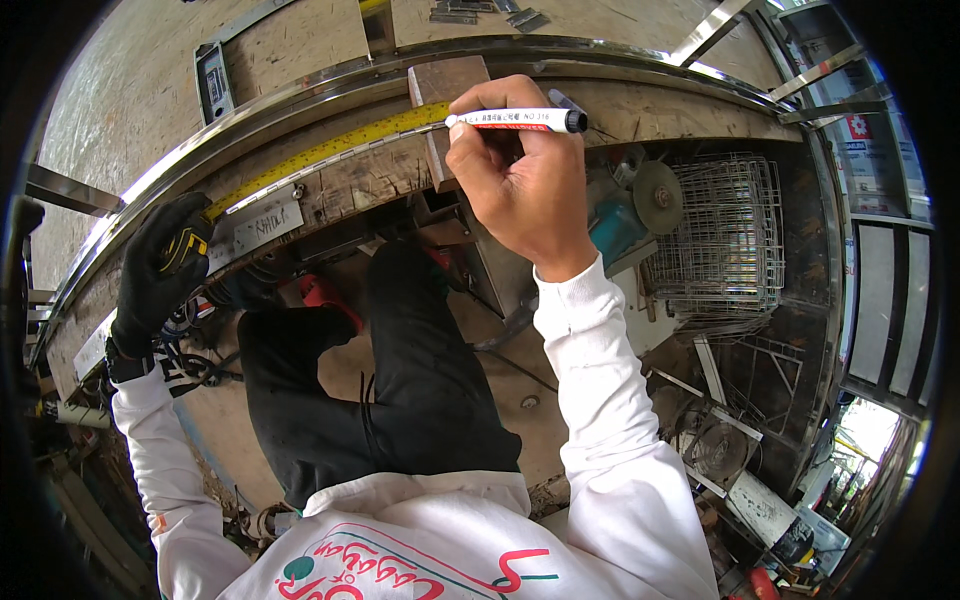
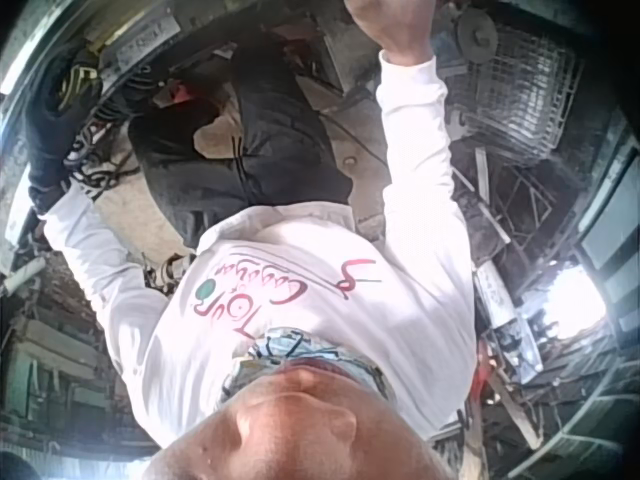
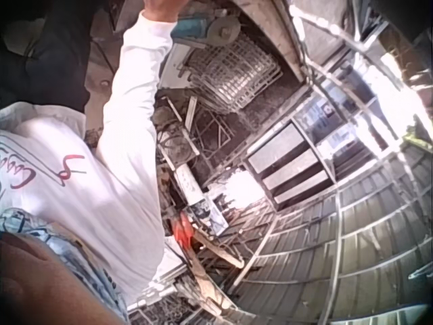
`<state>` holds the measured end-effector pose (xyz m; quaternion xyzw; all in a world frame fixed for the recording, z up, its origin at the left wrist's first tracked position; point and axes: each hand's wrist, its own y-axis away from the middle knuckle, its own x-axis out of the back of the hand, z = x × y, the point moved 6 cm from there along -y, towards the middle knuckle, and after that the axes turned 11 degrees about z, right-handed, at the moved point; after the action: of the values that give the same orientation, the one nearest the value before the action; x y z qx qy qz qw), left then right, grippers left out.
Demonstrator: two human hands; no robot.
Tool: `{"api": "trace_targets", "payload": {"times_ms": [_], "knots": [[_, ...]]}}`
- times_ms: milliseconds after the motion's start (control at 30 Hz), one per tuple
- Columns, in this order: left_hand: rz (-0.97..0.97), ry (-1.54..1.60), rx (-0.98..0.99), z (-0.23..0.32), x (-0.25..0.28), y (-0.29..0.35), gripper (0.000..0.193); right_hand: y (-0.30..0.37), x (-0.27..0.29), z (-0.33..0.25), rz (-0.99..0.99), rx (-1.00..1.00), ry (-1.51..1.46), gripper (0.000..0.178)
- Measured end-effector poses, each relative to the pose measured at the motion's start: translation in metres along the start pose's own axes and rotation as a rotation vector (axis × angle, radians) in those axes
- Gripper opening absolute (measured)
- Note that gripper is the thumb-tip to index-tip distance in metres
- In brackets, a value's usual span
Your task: The person measures a metal bar with a tape measure and marks it with a marker. They then use an angle grinder to cut the metal bar, producing sparks. The person handles the cut metal piece and places it on the workbench.
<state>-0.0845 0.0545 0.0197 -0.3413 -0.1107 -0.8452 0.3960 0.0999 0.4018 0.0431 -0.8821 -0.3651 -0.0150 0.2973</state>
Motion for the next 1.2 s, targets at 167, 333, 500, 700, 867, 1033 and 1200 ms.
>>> {"api": "trace_targets", "payload": {"times_ms": [167,333,500,700,867,1033,1200], "knots": [[0.006,-0.005,-0.017,0.001,-0.001,-0.001,0.065,0.000,0.000,0.000,-0.005,-0.006,-0.004,0.011],[0.022,0.004,-0.009,0.000,0.000,0.000,0.065,-0.001,-0.001,-0.001,-0.009,0.004,-0.015,0.011],[0.016,-0.021,-0.027,0.000,0.000,-0.001,0.066,0.000,-0.002,0.001,-0.011,-0.006,-0.017,0.012],[0.053,-0.028,-0.049,0.004,0.001,-0.001,0.065,0.000,0.007,0.002,0.001,-0.039,-0.136,0.013],[0.167,-0.027,-0.129,0.021,-0.004,-0.003,0.056,0.011,0.036,-0.002,0.152,-0.141,-0.402,0.020],[0.269,0.248,-0.066,0.038,-0.013,-0.011,0.047,0.036,0.057,-0.002,0.334,-0.202,-0.397,0.021],[0.460,0.533,-0.095,0.026,0.003,-0.025,0.059,0.068,0.062,-0.001,0.414,-0.282,-0.383,0.020]]}}
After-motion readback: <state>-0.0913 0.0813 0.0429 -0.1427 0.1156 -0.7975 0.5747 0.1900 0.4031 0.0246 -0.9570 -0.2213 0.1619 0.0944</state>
